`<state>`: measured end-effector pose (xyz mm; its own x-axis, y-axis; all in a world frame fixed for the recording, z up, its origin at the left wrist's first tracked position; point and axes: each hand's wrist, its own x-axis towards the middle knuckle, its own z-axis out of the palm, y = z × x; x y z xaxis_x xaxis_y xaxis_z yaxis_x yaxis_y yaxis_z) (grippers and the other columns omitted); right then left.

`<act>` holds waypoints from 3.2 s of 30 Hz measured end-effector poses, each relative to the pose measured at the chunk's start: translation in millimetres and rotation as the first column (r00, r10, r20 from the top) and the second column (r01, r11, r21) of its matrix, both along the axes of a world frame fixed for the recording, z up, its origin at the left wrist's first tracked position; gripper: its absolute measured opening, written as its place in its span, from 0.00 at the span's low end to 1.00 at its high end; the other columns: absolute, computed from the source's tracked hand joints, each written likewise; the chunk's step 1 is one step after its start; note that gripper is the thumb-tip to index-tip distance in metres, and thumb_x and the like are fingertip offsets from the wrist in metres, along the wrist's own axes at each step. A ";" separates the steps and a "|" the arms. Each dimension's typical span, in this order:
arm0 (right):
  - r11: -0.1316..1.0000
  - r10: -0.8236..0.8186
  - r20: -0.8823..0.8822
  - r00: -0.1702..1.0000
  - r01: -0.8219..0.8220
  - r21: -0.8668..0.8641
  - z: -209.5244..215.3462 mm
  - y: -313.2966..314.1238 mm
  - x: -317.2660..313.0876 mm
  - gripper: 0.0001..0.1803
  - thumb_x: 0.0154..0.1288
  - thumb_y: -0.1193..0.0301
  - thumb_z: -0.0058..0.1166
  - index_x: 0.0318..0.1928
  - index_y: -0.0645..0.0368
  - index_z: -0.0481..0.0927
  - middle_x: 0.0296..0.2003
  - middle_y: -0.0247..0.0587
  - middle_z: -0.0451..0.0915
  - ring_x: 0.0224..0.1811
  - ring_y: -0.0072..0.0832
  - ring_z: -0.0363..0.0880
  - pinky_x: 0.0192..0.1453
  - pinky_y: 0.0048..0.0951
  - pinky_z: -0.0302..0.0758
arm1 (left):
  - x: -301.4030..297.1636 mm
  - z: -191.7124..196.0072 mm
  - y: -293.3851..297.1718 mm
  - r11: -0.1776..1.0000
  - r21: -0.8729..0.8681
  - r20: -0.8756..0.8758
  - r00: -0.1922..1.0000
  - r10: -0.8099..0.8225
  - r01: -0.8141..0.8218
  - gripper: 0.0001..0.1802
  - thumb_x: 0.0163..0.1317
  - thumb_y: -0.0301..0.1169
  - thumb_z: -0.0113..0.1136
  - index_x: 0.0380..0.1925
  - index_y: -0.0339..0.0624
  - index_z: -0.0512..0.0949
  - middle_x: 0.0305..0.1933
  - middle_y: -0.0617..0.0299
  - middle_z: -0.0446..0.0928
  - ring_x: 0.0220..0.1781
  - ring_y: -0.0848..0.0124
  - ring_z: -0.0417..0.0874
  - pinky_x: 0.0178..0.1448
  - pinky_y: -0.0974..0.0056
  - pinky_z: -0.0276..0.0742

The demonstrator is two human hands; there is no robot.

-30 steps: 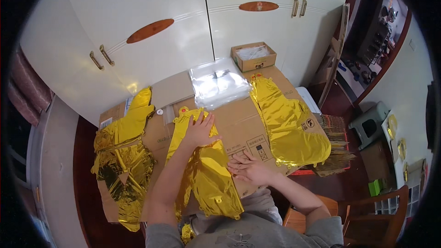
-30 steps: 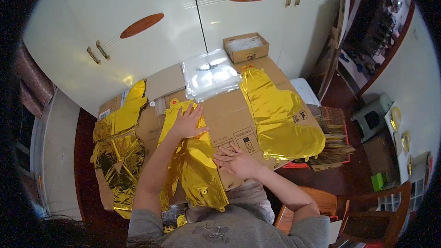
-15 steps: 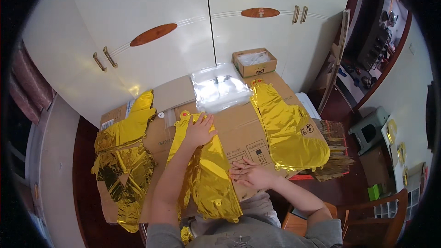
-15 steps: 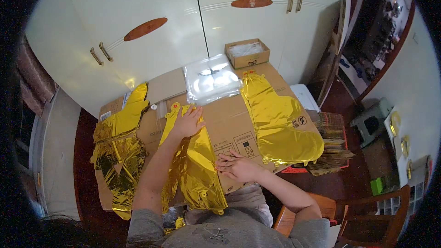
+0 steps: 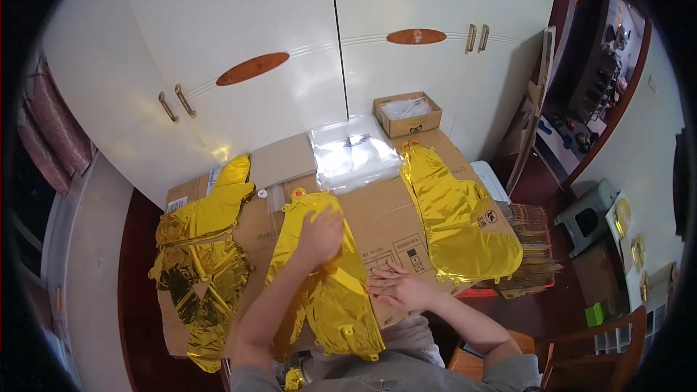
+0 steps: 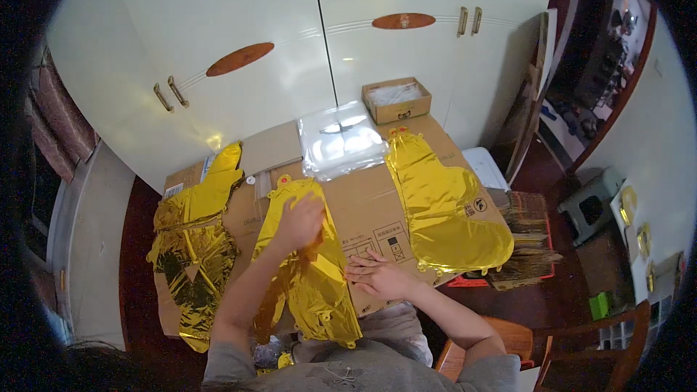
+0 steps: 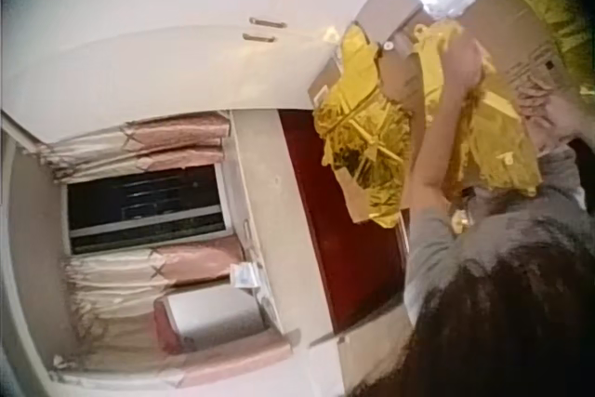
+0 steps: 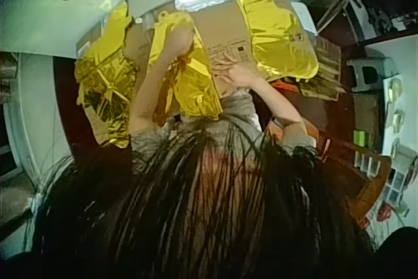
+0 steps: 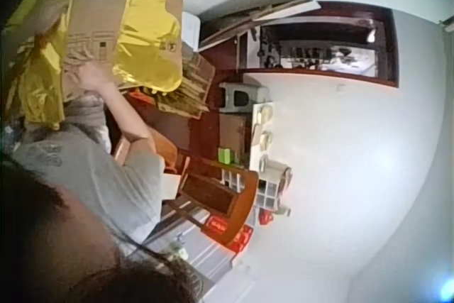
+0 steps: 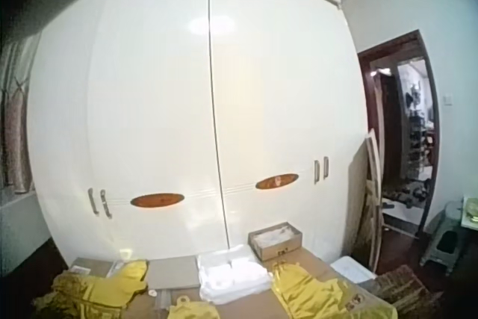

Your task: Manually folding gold metallic balloons and placing them into clear plastic bags with cardboard inserts for retail packaging.

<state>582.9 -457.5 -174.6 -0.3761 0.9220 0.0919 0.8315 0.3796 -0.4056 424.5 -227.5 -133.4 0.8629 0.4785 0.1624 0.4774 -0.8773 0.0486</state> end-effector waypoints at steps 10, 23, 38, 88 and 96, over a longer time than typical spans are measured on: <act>1.000 -0.008 -0.003 1.000 0.008 0.027 0.1 0.2 -2.4 0.21 0.71 0.60 0.46 0.61 0.49 0.77 0.65 0.32 0.73 0.73 0.30 0.62 0.78 0.49 0.49 | -10.2 -36.5 -12.2 0.995 0.060 0.015 0.997 -0.076 0.075 0.25 0.67 0.42 0.51 0.60 0.43 0.73 0.65 0.61 0.73 0.67 0.69 0.71 0.65 0.44 0.59; 0.999 -0.010 -0.020 1.000 0.011 0.044 0.4 0.6 -1.4 0.21 0.71 0.61 0.47 0.60 0.50 0.78 0.64 0.31 0.74 0.73 0.30 0.62 0.78 0.50 0.50 | 6.9 -26.5 30.6 0.994 -0.111 -0.122 0.992 -0.032 0.018 0.32 0.66 0.51 0.51 0.69 0.55 0.65 0.73 0.70 0.65 0.71 0.63 0.64 0.68 0.40 0.56; 1.000 0.000 -0.169 0.986 0.002 0.010 -0.5 -0.4 3.4 0.20 0.70 0.64 0.49 0.58 0.55 0.79 0.64 0.36 0.74 0.72 0.34 0.64 0.77 0.51 0.52 | 17.3 -30.1 47.1 1.000 -0.028 -0.152 0.988 -0.011 0.006 0.45 0.61 0.67 0.47 0.71 0.51 0.61 0.75 0.66 0.61 0.76 0.58 0.58 0.73 0.33 0.47; 0.967 -0.188 0.167 0.968 0.153 0.206 27.4 116.5 -28.9 0.36 0.72 0.51 0.44 0.70 0.63 0.61 0.71 0.54 0.59 0.76 0.49 0.51 0.78 0.50 0.46 | -161.7 4.3 -84.2 0.826 -0.234 0.015 0.848 0.530 -0.513 0.43 0.62 0.56 0.58 0.66 0.34 0.62 0.67 0.45 0.64 0.70 0.52 0.63 0.71 0.42 0.56; 0.910 0.288 0.140 0.947 -0.317 0.268 11.6 117.7 -86.0 0.25 0.68 0.54 0.51 0.62 0.46 0.73 0.65 0.37 0.69 0.72 0.38 0.62 0.75 0.56 0.51 | -225.1 0.2 -145.4 0.554 -0.189 -0.075 0.575 0.815 -0.811 0.41 0.50 0.53 0.70 0.54 0.33 0.70 0.54 0.46 0.69 0.58 0.48 0.68 0.60 0.47 0.67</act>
<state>496.8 -339.8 -163.0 -0.6528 0.7031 0.2820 0.6877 0.7062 -0.1686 199.5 -372.9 -133.2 0.0896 0.9960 0.0038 0.9801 -0.0889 0.1777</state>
